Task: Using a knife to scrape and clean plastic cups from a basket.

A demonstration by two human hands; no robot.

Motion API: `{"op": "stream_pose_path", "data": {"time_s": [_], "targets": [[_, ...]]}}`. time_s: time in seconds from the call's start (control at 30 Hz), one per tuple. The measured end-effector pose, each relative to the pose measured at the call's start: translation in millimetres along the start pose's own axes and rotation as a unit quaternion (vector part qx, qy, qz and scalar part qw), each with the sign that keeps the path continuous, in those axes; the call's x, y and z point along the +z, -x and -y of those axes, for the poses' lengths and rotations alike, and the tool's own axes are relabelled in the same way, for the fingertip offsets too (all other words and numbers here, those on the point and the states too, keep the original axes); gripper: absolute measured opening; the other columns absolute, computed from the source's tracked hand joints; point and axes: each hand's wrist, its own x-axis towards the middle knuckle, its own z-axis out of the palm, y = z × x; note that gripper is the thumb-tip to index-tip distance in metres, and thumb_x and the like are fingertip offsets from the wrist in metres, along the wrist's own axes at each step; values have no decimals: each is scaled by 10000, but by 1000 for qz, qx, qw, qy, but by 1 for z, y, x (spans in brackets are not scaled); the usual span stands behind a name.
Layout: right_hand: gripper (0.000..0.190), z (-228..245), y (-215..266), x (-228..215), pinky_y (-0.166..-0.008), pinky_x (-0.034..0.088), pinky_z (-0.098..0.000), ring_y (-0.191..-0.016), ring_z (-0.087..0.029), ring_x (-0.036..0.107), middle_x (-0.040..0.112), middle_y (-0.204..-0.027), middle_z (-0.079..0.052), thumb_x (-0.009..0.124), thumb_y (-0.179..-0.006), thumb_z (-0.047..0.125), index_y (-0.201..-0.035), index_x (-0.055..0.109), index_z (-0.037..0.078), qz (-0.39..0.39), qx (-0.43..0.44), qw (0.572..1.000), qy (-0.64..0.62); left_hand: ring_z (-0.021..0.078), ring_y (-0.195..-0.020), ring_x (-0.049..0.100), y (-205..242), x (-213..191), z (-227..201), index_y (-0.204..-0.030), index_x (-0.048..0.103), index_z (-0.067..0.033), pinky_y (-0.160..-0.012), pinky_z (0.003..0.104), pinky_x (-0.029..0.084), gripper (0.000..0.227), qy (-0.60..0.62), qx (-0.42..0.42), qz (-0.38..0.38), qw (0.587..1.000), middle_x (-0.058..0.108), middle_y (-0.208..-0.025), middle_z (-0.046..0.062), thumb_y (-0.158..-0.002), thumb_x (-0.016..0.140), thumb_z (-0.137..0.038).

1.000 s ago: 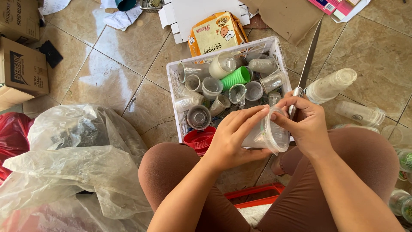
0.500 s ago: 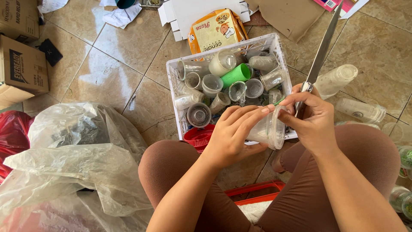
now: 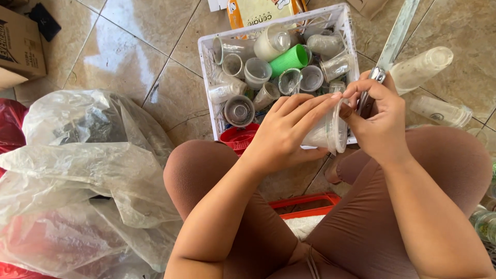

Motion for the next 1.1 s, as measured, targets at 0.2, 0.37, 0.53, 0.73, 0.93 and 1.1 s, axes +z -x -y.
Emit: {"op": "stream_pose_path", "data": {"time_s": [0.2,0.37,0.53,0.73,0.93,1.1], "targets": [[97,12,0,-1,-985,378,-341,-1019,-206,454,487,-885,-48,665,-1037,14,-1026,592,76,41,21,998,34,291,-1312,605,4,-4,5,-1566,393,-118,-1120,422,493,791,-27,-10,93,995,552,-1567,49,-962,788,-441],[114,14,1,4,-1022,313,-365,-1001,-222,420,507,-874,-16,610,-1062,69,-971,545,88,60,4,996,71,309,-1305,601,3,-10,6,-1567,387,-114,-1115,438,492,800,-40,6,112,993,569,-1541,72,-975,766,-498],[102,17,2,8,-953,353,-356,-993,-231,432,511,-900,-43,605,-1017,36,-950,544,84,54,-1,996,72,298,-1273,649,0,-13,4,-1502,458,-67,-1107,425,504,771,-44,11,93,995,614,-1476,100,-952,772,-506],[143,20,3,13,-887,356,-360,-941,-240,418,502,-887,-69,566,-1041,95,-907,524,70,44,-18,995,85,319,-1204,682,0,-13,1,-1439,519,-39,-1056,436,533,690,-27,13,53,998,669,-1385,137,-960,763,-471],[224,-9,8,17,-847,463,-414,-962,-368,617,502,-841,-88,727,-1063,94,-874,617,46,-30,-78,992,95,294,-1006,723,-8,-7,-6,-1259,653,-2,-900,372,585,653,-16,34,-77,996,714,-1158,131,-760,894,-348],[207,-10,8,13,-802,464,-404,-945,-376,593,473,-870,-92,720,-1069,120,-911,621,33,-23,-84,992,94,287,-1016,729,-10,-4,-11,-1284,629,-11,-893,350,609,636,10,11,-72,997,703,-1185,125,-767,889,-276]]}}
